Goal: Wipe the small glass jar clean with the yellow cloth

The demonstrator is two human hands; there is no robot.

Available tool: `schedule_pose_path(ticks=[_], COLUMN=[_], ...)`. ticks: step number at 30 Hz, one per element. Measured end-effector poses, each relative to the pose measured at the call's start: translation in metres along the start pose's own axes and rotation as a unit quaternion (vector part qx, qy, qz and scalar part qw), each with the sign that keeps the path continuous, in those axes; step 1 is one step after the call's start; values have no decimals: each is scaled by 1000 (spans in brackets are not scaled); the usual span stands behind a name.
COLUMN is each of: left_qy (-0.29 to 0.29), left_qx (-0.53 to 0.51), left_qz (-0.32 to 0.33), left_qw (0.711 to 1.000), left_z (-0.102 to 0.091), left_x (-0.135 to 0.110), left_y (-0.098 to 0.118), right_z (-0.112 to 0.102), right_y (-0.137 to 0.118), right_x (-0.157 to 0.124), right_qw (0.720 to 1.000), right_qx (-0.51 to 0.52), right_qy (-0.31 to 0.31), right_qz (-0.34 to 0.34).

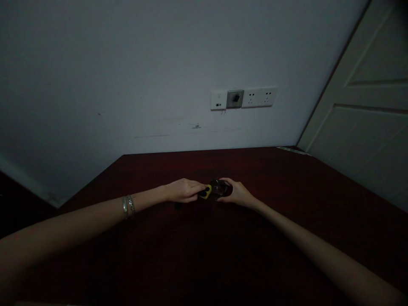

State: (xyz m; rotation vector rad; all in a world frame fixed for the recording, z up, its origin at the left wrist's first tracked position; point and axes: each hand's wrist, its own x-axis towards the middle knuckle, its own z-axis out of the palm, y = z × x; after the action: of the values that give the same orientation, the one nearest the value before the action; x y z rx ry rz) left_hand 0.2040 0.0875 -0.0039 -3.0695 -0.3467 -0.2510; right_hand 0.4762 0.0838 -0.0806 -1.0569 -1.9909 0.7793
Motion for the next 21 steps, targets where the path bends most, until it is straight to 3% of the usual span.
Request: schedule_pose_path(ticks=[4,6,12,21], left_qy=[72,78,36,6], left_qx=[1,-30,-106,-110], left_qz=[-105,-132,-149,-136], left_qw=[992,988,982,985], left_z=[0,1,10,7], left_x=[13,28,62,50], left_y=[-23,-31,-31,-18], right_z=[0,1,1,0], right_y=[2,3,6,0], right_x=[0,0,1,1], right_qw=[1000,1000,1000,1000], right_qx=[-7,-6,-11,-9], right_qy=[6,1,-1,-9], right_qz=[5,7,13,7])
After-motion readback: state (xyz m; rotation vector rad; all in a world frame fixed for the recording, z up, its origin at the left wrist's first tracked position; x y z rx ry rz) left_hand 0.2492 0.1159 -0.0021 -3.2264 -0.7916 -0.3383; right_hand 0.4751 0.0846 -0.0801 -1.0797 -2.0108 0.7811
